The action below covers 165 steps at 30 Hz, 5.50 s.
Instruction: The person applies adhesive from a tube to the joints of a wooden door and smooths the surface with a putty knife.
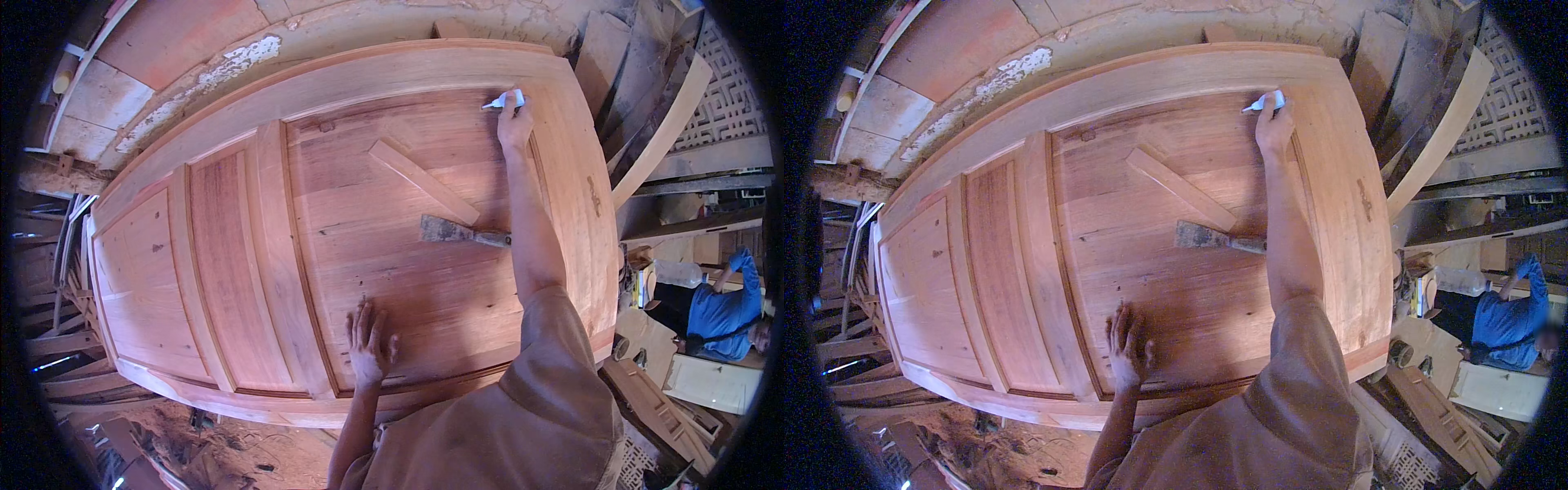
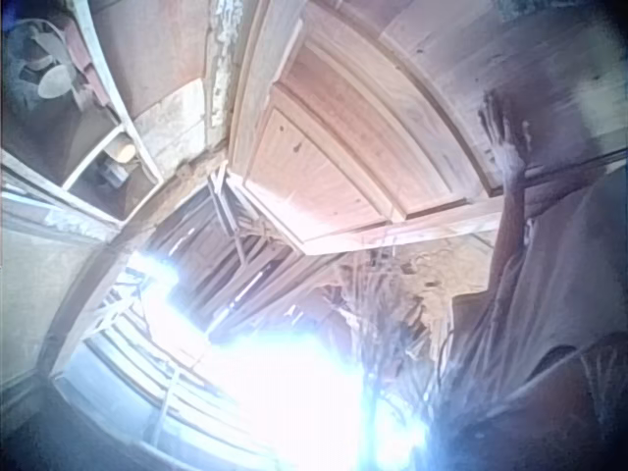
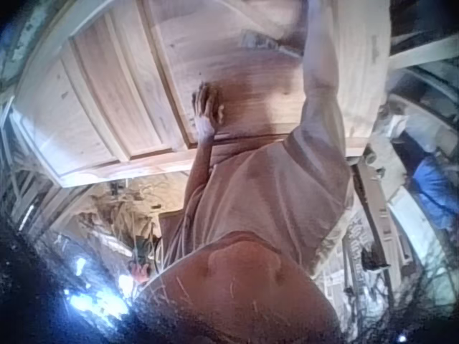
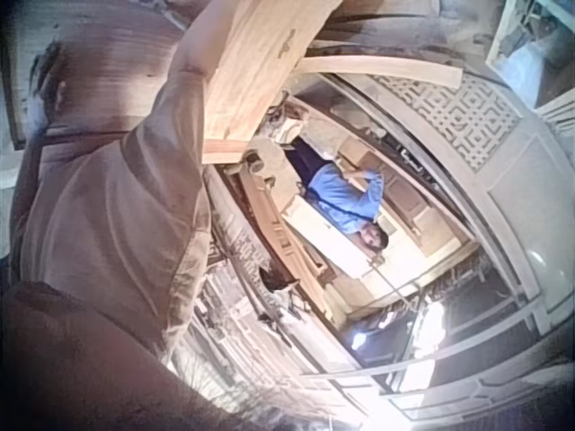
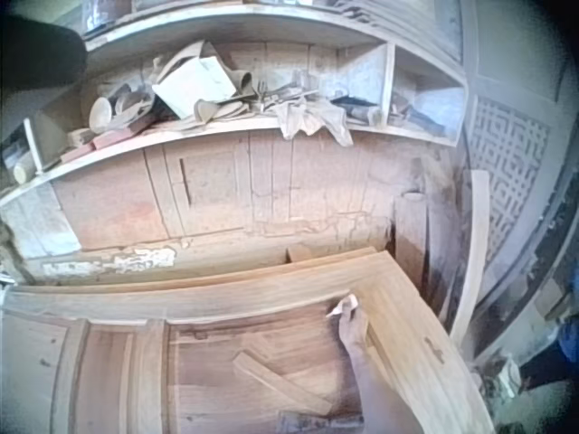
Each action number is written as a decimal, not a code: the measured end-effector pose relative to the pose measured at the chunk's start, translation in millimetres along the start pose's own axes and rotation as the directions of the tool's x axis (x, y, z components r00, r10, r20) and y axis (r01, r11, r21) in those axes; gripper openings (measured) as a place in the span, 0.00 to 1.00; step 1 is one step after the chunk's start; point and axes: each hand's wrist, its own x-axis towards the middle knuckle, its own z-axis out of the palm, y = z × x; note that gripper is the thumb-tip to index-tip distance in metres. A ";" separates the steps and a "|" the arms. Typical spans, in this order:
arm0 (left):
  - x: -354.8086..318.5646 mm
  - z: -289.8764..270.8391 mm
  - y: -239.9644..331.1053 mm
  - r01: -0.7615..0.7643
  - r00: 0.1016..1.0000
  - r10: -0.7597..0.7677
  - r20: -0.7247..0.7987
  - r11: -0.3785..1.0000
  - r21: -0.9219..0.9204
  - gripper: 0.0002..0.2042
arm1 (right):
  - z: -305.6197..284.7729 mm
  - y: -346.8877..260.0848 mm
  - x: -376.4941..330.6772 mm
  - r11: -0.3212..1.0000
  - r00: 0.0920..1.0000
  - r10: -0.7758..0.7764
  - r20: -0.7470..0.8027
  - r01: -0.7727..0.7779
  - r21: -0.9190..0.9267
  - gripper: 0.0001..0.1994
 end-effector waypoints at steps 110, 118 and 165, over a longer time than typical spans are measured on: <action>-0.2 -1.0 0.7 -0.004 1.000 0.004 0.007 1.000 -0.001 0.22 | -6.5 -17.5 -7.9 0.996 0.984 -0.004 -0.180 -0.011 -0.086 0.18; 0.8 0.1 1.2 -0.014 1.000 0.014 -0.013 1.000 0.002 0.21 | -4.5 -9.4 -5.4 0.998 0.986 -0.040 -0.161 0.032 -0.048 0.17; -2.3 -0.8 2.9 0.017 1.000 -0.017 -0.008 1.000 -0.011 0.22 | -19.4 2.3 -2.2 0.900 0.936 0.326 -0.132 -0.265 0.346 0.15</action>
